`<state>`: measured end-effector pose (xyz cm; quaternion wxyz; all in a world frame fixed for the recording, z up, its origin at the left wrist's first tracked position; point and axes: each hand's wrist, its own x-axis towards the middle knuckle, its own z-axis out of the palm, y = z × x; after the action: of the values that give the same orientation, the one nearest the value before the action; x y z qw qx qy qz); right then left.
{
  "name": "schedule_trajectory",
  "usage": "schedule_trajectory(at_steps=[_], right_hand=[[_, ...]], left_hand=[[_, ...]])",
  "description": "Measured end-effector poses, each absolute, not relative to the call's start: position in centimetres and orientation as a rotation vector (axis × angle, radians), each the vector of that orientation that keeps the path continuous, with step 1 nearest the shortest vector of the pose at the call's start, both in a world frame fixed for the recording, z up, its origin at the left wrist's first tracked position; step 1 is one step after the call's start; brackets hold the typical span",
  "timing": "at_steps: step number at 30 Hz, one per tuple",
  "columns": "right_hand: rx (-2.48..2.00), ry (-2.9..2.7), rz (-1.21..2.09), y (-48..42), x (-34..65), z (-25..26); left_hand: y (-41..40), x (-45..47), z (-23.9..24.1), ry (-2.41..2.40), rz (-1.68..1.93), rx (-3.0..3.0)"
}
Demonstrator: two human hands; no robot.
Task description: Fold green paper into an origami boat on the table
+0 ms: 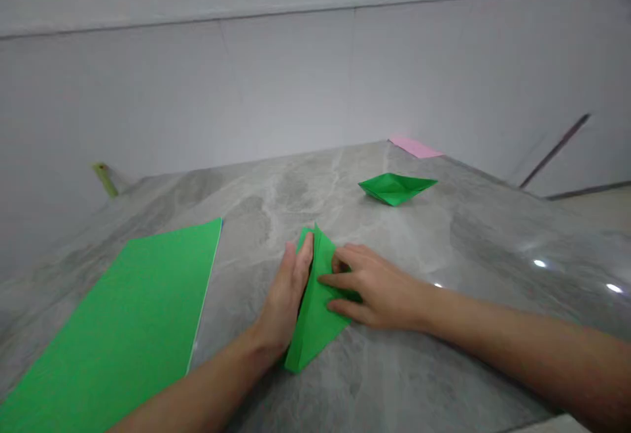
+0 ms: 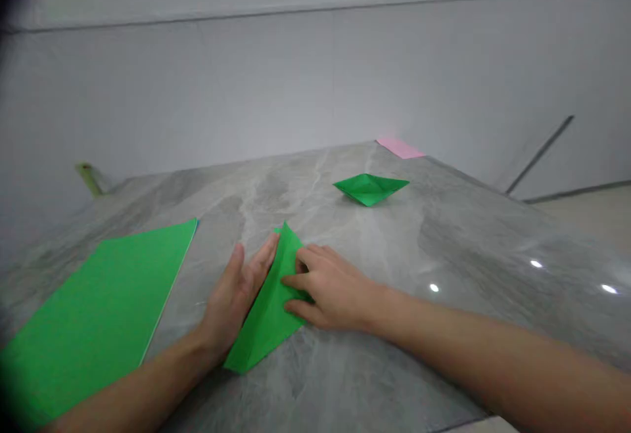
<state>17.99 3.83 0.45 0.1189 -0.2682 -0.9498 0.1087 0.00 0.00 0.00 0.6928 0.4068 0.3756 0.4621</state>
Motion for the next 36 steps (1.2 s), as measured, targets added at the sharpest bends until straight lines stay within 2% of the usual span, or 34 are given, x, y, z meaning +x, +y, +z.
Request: schedule_trajectory(at_steps=[6, 16, 23, 28, 36], right_hand=[[-0.701, -2.887, 0.285, 3.2, 18.8, 1.1], [-0.827, -2.832, 0.163, 3.1, 16.6, -0.1], [-0.817, -2.801, 0.251, 3.9, 16.3, 0.1], [-0.644, -2.830, 0.412, 4.9, 17.5, 0.4], [-0.643, -2.847, 0.379, 4.7, 17.6, 0.4]], left_hand=[[-0.3, 0.4, 0.0, 0.875, 1.024, 0.976], [0.3, 0.3, 0.8, 1.101, 1.052, 1.111], [1.0, -0.4, 0.8, 1.123, 1.084, 1.127], [1.0, -0.1, 0.7, 1.105, 1.102, 1.113], [1.8, -0.7, 1.0, 1.062, 1.152, 1.042]])
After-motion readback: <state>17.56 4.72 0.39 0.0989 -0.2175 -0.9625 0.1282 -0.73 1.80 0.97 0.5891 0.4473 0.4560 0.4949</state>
